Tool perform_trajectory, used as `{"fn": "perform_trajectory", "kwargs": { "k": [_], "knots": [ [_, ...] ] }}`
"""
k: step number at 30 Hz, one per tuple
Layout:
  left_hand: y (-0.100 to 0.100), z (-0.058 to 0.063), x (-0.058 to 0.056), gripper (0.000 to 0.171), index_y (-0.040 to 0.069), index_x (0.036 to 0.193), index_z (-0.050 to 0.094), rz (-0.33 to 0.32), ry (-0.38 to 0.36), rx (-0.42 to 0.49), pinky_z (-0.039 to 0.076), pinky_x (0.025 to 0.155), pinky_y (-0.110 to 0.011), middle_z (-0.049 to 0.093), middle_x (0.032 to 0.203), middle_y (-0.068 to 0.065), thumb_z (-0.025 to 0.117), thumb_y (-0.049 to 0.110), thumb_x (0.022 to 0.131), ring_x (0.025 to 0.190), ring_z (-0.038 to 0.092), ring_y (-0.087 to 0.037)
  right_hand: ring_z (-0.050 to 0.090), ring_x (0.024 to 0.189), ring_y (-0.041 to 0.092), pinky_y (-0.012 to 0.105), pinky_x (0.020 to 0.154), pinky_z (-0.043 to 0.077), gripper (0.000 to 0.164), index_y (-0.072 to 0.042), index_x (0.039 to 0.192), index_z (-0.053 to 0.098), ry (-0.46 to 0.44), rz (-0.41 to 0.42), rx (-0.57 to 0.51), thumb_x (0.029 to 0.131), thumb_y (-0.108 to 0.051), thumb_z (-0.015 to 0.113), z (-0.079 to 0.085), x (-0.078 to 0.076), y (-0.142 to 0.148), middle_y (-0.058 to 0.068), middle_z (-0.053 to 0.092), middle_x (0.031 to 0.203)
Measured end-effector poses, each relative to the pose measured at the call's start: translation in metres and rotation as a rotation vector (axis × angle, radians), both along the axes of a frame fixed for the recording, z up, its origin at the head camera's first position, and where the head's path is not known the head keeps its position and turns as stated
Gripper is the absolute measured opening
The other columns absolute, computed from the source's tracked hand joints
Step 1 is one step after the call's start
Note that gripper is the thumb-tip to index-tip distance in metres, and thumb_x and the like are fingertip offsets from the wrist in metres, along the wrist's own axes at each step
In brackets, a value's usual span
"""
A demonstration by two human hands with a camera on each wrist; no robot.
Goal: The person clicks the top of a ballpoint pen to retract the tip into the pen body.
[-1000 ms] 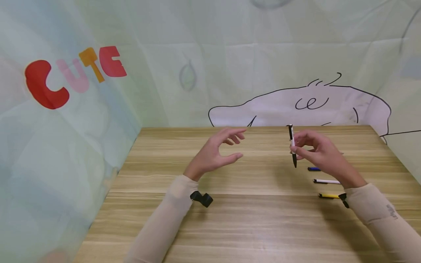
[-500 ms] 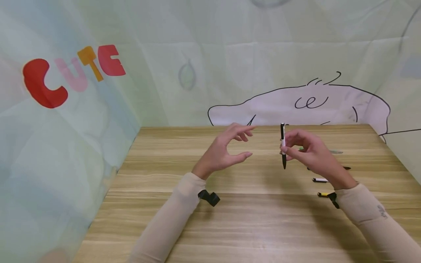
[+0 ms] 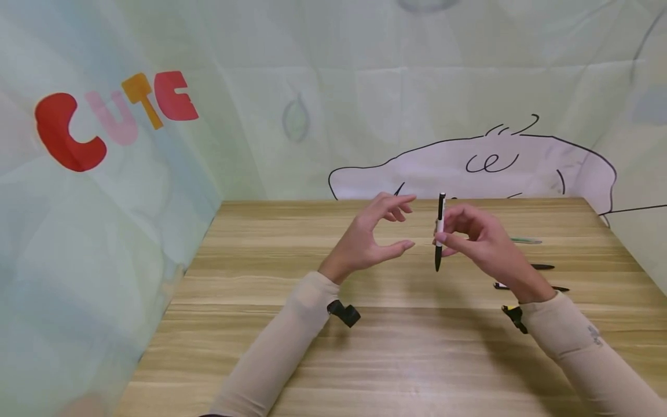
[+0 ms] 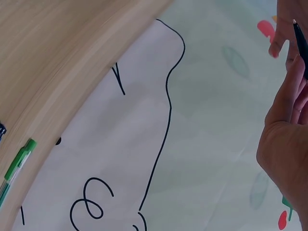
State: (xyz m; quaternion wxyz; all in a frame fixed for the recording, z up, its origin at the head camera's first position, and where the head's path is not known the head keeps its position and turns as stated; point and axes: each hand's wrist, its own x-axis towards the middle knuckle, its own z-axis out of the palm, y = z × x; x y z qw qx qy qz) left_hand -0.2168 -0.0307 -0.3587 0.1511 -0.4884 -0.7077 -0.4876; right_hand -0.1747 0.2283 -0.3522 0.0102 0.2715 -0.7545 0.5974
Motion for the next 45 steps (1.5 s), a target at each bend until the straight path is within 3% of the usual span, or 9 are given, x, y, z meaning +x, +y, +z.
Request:
{"fn": "perform_trajectory", "kwargs": {
  "k": [14, 23, 30, 37, 45],
  "knots": [
    [0.015, -0.001, -0.002, 0.088, 0.007, 0.153, 0.039, -0.020, 0.002, -0.006, 0.053, 0.096, -0.038, 0.055, 0.125, -0.010, 0.087, 0.013, 0.079, 0.108, 0.059, -0.021, 0.068, 0.090, 0.021, 0.039, 0.070, 0.062, 0.021, 0.000, 0.115, 0.058, -0.022, 0.022, -0.038, 0.096, 0.000, 0.067, 0.005, 0.001, -0.011, 0.012, 0.065, 0.100],
    [0.020, -0.003, -0.004, 0.099, 0.011, 0.157, 0.031, -0.033, 0.014, -0.024, 0.049, 0.098, -0.035, 0.047, 0.134, -0.012, 0.089, 0.014, 0.077, 0.111, 0.055, -0.019, 0.067, 0.089, 0.022, 0.038, 0.070, 0.062, 0.024, 0.002, 0.118, 0.057, -0.039, 0.030, -0.033, 0.096, -0.002, 0.067, 0.005, 0.000, -0.018, 0.013, 0.065, 0.100],
    [0.021, -0.002, -0.004, 0.102, 0.010, 0.158, 0.028, -0.058, -0.005, -0.033, 0.048, 0.099, -0.039, 0.041, 0.139, -0.011, 0.089, 0.013, 0.076, 0.112, 0.055, -0.027, 0.068, 0.090, 0.022, 0.038, 0.071, 0.062, 0.024, 0.002, 0.119, 0.057, -0.062, 0.039, -0.045, 0.097, -0.003, 0.067, 0.005, 0.000, -0.021, 0.013, 0.067, 0.101],
    [0.021, 0.000, -0.005, 0.102, 0.013, 0.157, 0.026, -0.056, -0.014, -0.064, 0.046, 0.101, -0.034, 0.039, 0.142, -0.009, 0.089, 0.015, 0.077, 0.115, 0.052, -0.016, 0.068, 0.089, 0.021, 0.037, 0.072, 0.062, 0.021, -0.001, 0.117, 0.059, -0.067, 0.033, -0.066, 0.097, -0.004, 0.066, 0.004, 0.000, -0.023, 0.012, 0.068, 0.101],
    [0.021, 0.001, -0.004, 0.102, 0.014, 0.157, 0.025, -0.054, -0.033, -0.077, 0.046, 0.101, -0.034, 0.039, 0.141, -0.009, 0.089, 0.014, 0.077, 0.116, 0.052, -0.016, 0.068, 0.086, 0.020, 0.034, 0.071, 0.062, 0.019, 0.002, 0.115, 0.060, -0.069, 0.051, -0.131, 0.096, 0.000, 0.066, 0.002, -0.001, -0.025, 0.011, 0.068, 0.099]
  ]
}}
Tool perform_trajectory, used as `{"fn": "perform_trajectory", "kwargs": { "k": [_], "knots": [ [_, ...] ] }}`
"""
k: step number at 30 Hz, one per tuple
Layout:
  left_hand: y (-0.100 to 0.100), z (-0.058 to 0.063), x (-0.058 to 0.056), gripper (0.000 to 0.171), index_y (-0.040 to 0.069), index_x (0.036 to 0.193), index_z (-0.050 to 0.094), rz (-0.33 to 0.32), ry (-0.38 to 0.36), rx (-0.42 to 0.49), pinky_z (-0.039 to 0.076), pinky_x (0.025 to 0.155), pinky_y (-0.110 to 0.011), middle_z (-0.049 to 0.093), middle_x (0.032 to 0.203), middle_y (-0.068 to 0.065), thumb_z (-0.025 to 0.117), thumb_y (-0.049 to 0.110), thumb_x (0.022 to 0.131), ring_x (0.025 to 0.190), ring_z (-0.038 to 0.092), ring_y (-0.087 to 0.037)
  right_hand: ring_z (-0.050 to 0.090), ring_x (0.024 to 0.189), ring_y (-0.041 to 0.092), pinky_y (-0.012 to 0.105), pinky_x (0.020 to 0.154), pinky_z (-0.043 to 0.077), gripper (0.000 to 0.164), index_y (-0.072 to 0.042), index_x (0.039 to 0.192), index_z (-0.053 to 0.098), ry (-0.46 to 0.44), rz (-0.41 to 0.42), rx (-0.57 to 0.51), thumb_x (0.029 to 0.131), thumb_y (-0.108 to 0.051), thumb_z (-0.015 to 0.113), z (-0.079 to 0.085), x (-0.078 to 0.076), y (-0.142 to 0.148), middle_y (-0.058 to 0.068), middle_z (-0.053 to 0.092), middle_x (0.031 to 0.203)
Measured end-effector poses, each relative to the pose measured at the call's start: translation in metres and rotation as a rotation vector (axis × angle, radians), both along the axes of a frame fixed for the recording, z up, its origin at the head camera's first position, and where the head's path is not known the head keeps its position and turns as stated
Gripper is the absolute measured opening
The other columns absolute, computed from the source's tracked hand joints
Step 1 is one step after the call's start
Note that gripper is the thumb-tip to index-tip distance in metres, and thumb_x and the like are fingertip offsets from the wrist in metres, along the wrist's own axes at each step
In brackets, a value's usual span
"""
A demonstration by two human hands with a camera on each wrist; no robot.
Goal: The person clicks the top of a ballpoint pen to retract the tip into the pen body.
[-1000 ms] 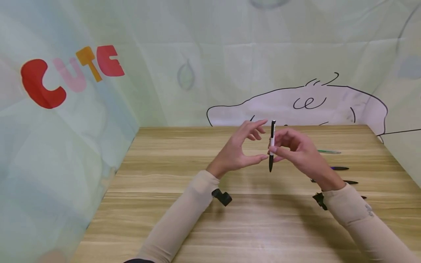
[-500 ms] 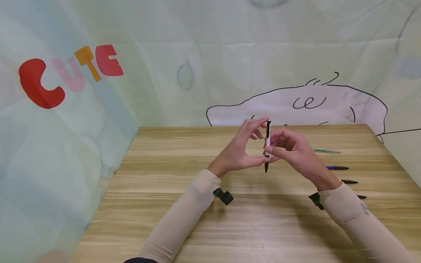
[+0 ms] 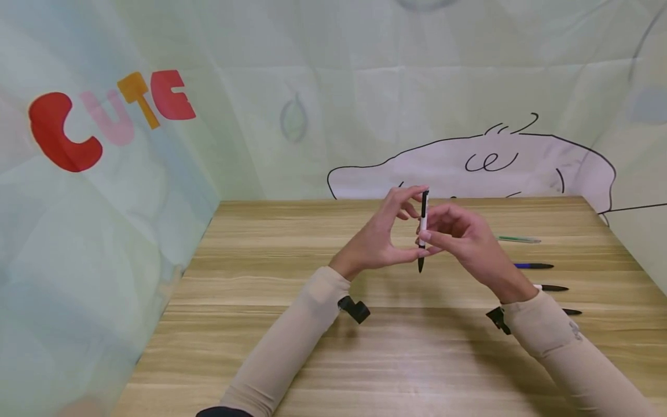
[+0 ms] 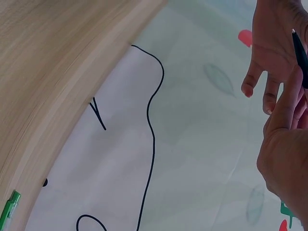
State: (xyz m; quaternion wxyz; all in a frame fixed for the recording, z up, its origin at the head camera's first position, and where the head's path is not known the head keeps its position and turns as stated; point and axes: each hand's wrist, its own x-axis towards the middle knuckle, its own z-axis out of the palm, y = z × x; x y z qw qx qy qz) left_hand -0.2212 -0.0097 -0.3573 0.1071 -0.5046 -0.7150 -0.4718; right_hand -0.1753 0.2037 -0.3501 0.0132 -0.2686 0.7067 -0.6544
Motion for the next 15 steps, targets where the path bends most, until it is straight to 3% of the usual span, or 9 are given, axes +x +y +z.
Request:
{"fn": "perform_trajectory", "kwargs": {
  "k": [15],
  "knots": [
    [0.0034, 0.0012, 0.0013, 0.101, 0.014, 0.157, 0.023, -0.002, -0.011, -0.006, 0.047, 0.099, -0.036, 0.040, 0.139, -0.008, 0.087, 0.013, 0.078, 0.116, 0.052, -0.016, 0.068, 0.085, 0.020, 0.032, 0.069, 0.061, 0.017, 0.003, 0.113, 0.061, -0.006, -0.004, -0.031, 0.097, 0.001, 0.065, 0.0010, 0.0000, 0.0011, 0.011, 0.069, 0.097]
  ]
}}
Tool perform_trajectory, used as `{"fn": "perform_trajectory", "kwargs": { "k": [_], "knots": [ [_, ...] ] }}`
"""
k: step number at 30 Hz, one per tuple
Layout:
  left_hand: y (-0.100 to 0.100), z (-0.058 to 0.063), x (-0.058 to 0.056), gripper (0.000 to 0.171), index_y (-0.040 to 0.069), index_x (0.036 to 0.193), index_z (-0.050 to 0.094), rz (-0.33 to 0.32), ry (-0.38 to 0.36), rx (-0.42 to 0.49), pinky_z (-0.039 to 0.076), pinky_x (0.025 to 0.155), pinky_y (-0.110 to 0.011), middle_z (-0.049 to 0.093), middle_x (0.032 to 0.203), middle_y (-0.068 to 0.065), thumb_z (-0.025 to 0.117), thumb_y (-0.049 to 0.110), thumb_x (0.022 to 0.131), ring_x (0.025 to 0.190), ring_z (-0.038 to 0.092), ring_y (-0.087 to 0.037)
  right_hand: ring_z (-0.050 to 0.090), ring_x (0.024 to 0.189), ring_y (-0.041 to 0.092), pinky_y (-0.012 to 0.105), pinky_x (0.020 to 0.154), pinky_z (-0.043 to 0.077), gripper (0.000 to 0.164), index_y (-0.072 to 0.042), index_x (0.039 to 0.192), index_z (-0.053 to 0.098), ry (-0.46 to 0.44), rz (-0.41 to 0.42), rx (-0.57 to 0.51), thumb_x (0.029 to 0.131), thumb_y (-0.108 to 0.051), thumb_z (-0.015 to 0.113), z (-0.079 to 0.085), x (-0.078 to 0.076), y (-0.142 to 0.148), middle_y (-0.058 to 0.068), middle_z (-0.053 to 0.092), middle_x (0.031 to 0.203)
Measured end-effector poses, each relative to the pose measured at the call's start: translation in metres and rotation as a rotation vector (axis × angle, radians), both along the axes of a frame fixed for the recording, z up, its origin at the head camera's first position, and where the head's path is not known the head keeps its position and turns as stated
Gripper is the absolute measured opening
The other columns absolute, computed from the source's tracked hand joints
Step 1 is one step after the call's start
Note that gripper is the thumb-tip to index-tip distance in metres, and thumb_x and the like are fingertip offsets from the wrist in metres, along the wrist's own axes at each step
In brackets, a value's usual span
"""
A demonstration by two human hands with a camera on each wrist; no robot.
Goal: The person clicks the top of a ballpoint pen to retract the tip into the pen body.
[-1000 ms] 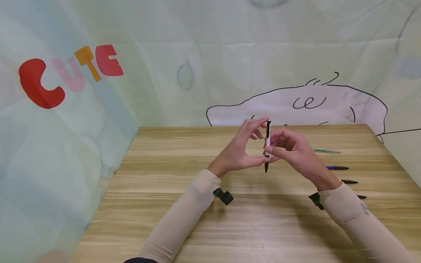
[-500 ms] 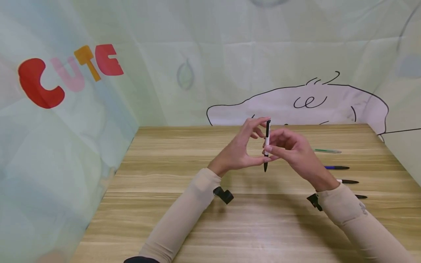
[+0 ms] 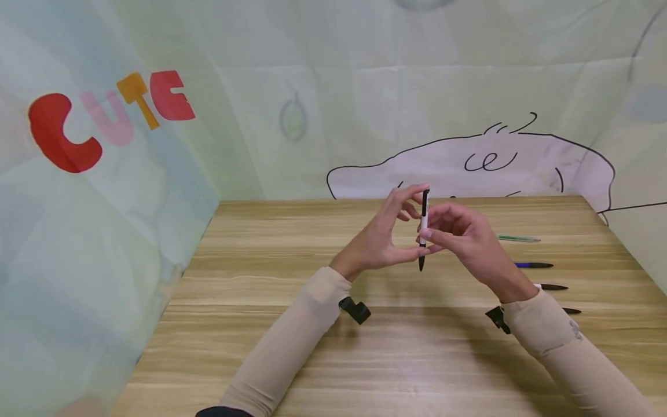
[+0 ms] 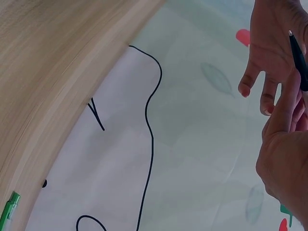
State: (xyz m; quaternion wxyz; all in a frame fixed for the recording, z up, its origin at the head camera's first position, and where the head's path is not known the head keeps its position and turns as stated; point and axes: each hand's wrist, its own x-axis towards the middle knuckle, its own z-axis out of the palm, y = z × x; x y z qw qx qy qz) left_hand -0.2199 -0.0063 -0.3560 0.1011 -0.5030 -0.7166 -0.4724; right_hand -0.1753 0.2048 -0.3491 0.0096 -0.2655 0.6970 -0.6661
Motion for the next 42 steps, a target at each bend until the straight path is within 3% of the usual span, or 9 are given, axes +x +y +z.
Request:
{"fn": "perform_trajectory", "kwargs": {
  "k": [6, 18, 29, 42],
  "knots": [
    [0.001, 0.004, 0.000, 0.103, 0.015, 0.157, 0.020, 0.011, 0.012, -0.041, 0.044, 0.099, -0.031, 0.038, 0.140, -0.009, 0.087, 0.016, 0.079, 0.118, 0.052, -0.016, 0.068, 0.086, 0.019, 0.032, 0.070, 0.061, 0.019, 0.003, 0.115, 0.061, -0.014, -0.017, 0.001, 0.097, 0.000, 0.065, 0.001, 0.000, 0.001, 0.010, 0.069, 0.099],
    [-0.011, 0.008, 0.000, 0.102, 0.016, 0.160, 0.022, 0.027, 0.020, -0.059, 0.045, 0.100, -0.032, 0.042, 0.138, -0.010, 0.086, 0.017, 0.080, 0.118, 0.053, -0.019, 0.068, 0.089, 0.025, 0.041, 0.074, 0.062, 0.021, -0.001, 0.118, 0.059, -0.020, -0.029, 0.131, 0.098, -0.007, 0.066, 0.004, 0.001, 0.001, 0.012, 0.065, 0.103],
    [-0.036, 0.004, 0.003, 0.088, 0.018, 0.157, 0.033, 0.078, 0.008, -0.092, 0.046, 0.103, -0.034, 0.053, 0.137, -0.004, 0.083, 0.024, 0.085, 0.119, 0.055, -0.015, 0.067, 0.096, 0.026, 0.040, 0.077, 0.062, 0.022, -0.005, 0.119, 0.060, -0.052, -0.054, 0.194, 0.099, -0.012, 0.066, 0.001, 0.000, 0.012, 0.013, 0.064, 0.107],
    [-0.072, -0.005, 0.011, 0.084, 0.021, 0.155, 0.038, 0.147, -0.014, -0.091, 0.048, 0.099, -0.038, 0.056, 0.134, -0.003, 0.083, 0.015, 0.084, 0.116, 0.056, -0.016, 0.066, 0.095, 0.022, 0.039, 0.077, 0.061, 0.021, -0.006, 0.116, 0.063, -0.045, -0.112, 0.241, 0.097, -0.014, 0.069, -0.002, -0.002, 0.033, 0.017, 0.065, 0.109]
  ]
}}
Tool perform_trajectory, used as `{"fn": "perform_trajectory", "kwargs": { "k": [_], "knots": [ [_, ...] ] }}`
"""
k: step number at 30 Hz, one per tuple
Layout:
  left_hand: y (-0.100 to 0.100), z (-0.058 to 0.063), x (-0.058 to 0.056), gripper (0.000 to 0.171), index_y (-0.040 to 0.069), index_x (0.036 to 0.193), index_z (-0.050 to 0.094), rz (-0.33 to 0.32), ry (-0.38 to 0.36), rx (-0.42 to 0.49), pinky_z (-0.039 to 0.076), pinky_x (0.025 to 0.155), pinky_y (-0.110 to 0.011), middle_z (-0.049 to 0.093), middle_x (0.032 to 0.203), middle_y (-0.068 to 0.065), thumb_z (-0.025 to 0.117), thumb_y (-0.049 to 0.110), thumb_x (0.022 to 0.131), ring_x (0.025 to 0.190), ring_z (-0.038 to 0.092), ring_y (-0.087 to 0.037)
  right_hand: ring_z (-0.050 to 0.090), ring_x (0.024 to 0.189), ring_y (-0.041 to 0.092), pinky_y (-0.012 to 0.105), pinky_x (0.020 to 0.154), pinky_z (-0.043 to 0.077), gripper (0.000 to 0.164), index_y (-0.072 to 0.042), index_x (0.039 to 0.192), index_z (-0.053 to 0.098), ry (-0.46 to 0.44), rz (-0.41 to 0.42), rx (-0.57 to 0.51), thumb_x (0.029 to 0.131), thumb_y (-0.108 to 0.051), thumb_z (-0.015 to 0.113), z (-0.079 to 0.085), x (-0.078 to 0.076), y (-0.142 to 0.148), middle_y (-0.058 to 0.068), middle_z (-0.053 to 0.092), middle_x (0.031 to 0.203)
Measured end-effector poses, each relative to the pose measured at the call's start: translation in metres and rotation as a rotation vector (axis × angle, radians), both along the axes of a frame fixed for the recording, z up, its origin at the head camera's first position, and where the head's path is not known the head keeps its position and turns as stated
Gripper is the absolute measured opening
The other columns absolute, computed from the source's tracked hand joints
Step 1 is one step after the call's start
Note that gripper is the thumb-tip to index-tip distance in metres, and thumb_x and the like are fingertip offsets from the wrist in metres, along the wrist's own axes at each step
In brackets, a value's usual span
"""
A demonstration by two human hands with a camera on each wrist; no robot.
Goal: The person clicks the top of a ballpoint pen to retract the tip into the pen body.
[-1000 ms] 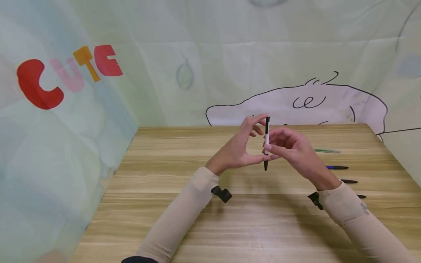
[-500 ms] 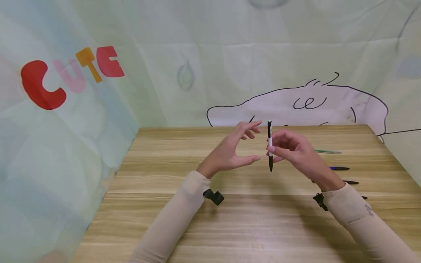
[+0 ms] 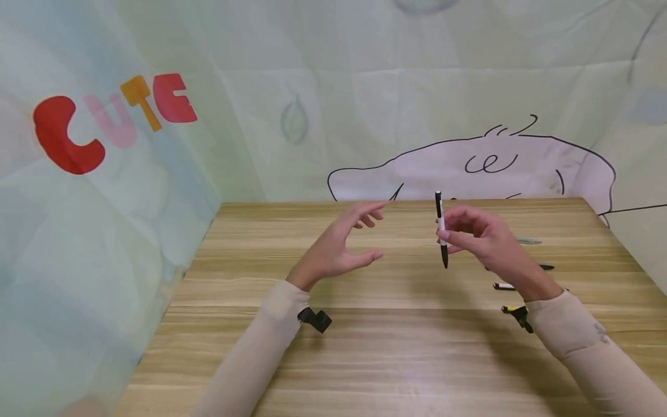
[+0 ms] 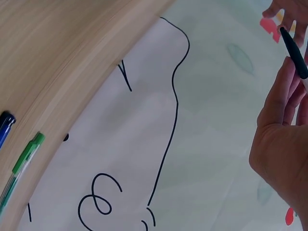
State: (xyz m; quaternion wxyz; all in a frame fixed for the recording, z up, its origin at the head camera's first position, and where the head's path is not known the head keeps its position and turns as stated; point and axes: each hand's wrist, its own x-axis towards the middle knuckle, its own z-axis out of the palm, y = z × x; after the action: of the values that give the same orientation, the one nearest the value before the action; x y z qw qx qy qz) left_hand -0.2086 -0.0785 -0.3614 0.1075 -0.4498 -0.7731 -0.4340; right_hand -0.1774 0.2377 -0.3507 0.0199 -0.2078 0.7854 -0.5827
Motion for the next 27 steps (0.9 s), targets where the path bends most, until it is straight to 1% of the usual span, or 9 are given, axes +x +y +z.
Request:
{"fn": "perform_trajectory", "kwargs": {
  "k": [4, 11, 15, 16, 20, 22, 27],
  "knots": [
    [-0.012, -0.001, 0.001, 0.082, 0.021, 0.154, 0.039, 0.015, -0.012, -0.008, 0.049, 0.099, -0.038, 0.058, 0.131, -0.006, 0.082, 0.016, 0.085, 0.115, 0.058, -0.015, 0.067, 0.094, 0.022, 0.040, 0.076, 0.062, 0.020, -0.007, 0.115, 0.064, 0.011, -0.022, 0.016, 0.097, -0.014, 0.070, -0.001, -0.001, 0.008, 0.015, 0.066, 0.108],
    [-0.030, -0.003, 0.003, 0.082, 0.020, 0.154, 0.041, 0.042, -0.028, -0.006, 0.050, 0.097, -0.039, 0.060, 0.127, -0.004, 0.082, 0.014, 0.084, 0.111, 0.060, -0.015, 0.068, 0.092, 0.020, 0.038, 0.076, 0.061, 0.018, -0.006, 0.113, 0.066, 0.046, -0.047, 0.058, 0.097, -0.012, 0.070, -0.003, 0.000, 0.022, 0.009, 0.067, 0.104],
    [-0.040, -0.005, 0.005, 0.083, 0.020, 0.154, 0.040, 0.065, -0.046, -0.014, 0.050, 0.097, -0.040, 0.061, 0.125, -0.002, 0.083, 0.014, 0.084, 0.110, 0.060, -0.016, 0.068, 0.091, 0.019, 0.033, 0.077, 0.061, 0.016, -0.006, 0.112, 0.068, 0.069, -0.058, 0.088, 0.097, -0.011, 0.070, -0.005, -0.001, 0.030, 0.008, 0.068, 0.104],
    [-0.042, -0.005, 0.006, 0.082, 0.019, 0.154, 0.040, 0.069, -0.049, -0.014, 0.050, 0.096, -0.041, 0.061, 0.125, -0.003, 0.083, 0.013, 0.084, 0.110, 0.060, -0.016, 0.068, 0.091, 0.019, 0.032, 0.078, 0.061, 0.016, -0.007, 0.112, 0.068, 0.073, -0.058, 0.096, 0.097, -0.011, 0.070, -0.005, -0.002, 0.032, 0.008, 0.068, 0.104],
    [-0.050, -0.008, 0.008, 0.081, 0.017, 0.153, 0.042, 0.084, -0.056, -0.015, 0.050, 0.095, -0.042, 0.062, 0.124, -0.007, 0.082, 0.012, 0.084, 0.109, 0.061, -0.020, 0.067, 0.094, 0.020, 0.030, 0.080, 0.060, 0.016, -0.008, 0.112, 0.069, 0.073, -0.057, 0.124, 0.097, -0.012, 0.070, -0.006, -0.003, 0.040, 0.008, 0.068, 0.108],
    [-0.053, -0.010, 0.009, 0.079, 0.015, 0.152, 0.042, 0.086, -0.062, -0.017, 0.050, 0.095, -0.043, 0.063, 0.124, -0.009, 0.082, 0.011, 0.084, 0.109, 0.062, -0.023, 0.067, 0.095, 0.019, 0.029, 0.080, 0.060, 0.017, -0.008, 0.114, 0.069, 0.065, -0.069, 0.148, 0.097, -0.013, 0.070, -0.006, -0.004, 0.045, 0.008, 0.067, 0.109],
    [-0.059, -0.014, 0.012, 0.077, 0.016, 0.152, 0.042, 0.103, -0.080, -0.040, 0.051, 0.095, -0.043, 0.063, 0.124, -0.007, 0.081, 0.013, 0.086, 0.109, 0.062, -0.023, 0.067, 0.094, 0.017, 0.025, 0.078, 0.058, 0.020, -0.011, 0.117, 0.069, 0.055, -0.115, 0.213, 0.097, -0.015, 0.070, -0.007, -0.005, 0.056, 0.004, 0.069, 0.109]
  ]
}}
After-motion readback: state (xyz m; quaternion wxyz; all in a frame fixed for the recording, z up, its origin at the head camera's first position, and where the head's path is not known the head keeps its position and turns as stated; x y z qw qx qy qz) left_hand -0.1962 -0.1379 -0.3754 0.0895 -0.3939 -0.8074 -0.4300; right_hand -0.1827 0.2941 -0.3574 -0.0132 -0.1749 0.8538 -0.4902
